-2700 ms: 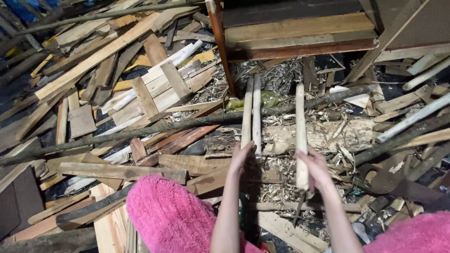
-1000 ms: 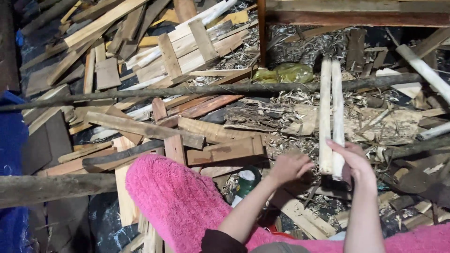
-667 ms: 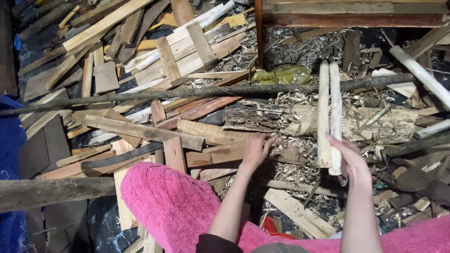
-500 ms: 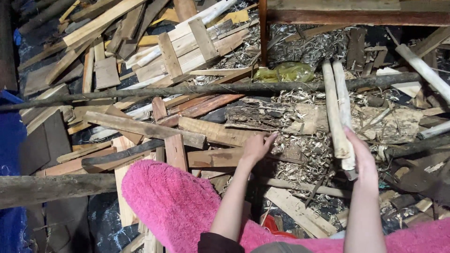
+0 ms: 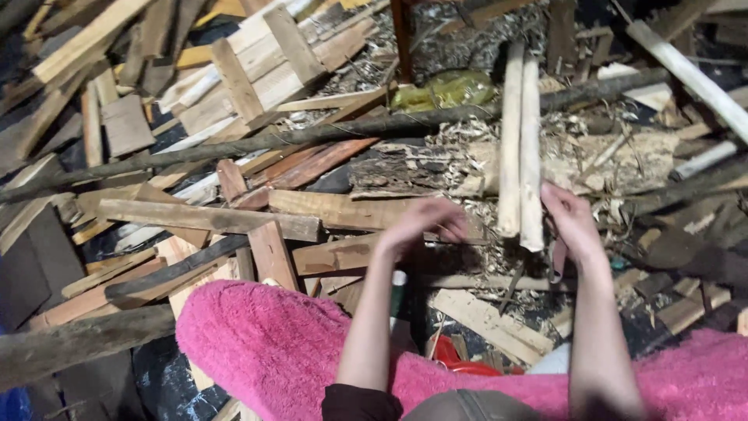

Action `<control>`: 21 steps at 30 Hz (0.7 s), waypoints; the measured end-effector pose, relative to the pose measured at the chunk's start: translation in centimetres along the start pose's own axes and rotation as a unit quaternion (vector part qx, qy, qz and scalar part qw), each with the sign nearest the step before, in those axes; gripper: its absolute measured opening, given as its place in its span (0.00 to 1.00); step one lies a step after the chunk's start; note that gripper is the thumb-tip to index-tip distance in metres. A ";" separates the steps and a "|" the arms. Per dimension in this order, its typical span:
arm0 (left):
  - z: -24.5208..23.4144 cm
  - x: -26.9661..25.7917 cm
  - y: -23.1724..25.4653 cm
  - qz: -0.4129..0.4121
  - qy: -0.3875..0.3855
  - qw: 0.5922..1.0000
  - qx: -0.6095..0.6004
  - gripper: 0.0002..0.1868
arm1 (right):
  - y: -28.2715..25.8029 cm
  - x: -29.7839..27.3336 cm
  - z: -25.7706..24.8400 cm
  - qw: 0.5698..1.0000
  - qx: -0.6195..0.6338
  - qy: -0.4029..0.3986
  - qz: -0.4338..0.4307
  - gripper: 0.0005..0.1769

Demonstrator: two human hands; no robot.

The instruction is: Assemble a small wooden structure using wood slats and a hammer while sitting on the floor

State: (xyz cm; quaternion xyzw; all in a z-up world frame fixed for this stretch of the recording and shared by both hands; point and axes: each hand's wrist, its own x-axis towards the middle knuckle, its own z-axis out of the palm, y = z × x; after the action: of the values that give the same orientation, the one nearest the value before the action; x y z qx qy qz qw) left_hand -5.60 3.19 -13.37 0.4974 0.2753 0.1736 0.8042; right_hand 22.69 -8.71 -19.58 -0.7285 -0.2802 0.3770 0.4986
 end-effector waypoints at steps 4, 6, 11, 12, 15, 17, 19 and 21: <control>10.2 1.8 -9.2 -0.084 -0.273 0.948 0.141 0.18 | -2.4 -1.6 -2.5 0.994 -0.104 0.042 0.020 0.16; 17.9 0.4 -13.9 -0.170 -0.382 0.626 0.658 0.15 | -5.7 -3.5 -4.4 0.994 -0.085 0.042 0.060 0.12; 15.2 0.5 -34.6 0.061 -0.224 0.566 0.791 0.22 | -3.0 -4.9 -9.8 0.989 -0.034 0.123 -0.068 0.14; 13.7 0.3 -34.7 0.112 -0.242 0.521 0.811 0.28 | -3.2 -5.3 -10.5 0.987 -0.015 0.119 -0.105 0.13; 13.2 0.1 -32.0 0.146 -0.257 0.555 0.777 0.19 | -5.5 -7.3 -10.9 0.984 -0.045 0.152 -0.087 0.16; 13.3 0.9 -30.7 0.143 -0.286 0.571 0.756 0.15 | -4.3 -8.0 -11.9 0.978 -0.075 0.166 -0.101 0.14; 14.2 1.6 -26.0 0.137 -0.308 0.589 0.735 0.11 | -4.0 -8.5 -12.7 0.972 -0.108 0.173 -0.118 0.13; 15.5 2.0 -17.6 0.004 -0.305 0.756 0.579 0.13 | -4.4 -9.2 -13.0 0.970 -0.096 0.193 -0.114 0.12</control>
State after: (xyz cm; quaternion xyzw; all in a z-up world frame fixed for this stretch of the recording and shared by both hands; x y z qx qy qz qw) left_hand 5.59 -14.45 -24.19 0.8959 0.0616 -0.1761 0.4031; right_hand 28.22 -21.09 -10.08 -0.7953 -0.2949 0.1412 0.5104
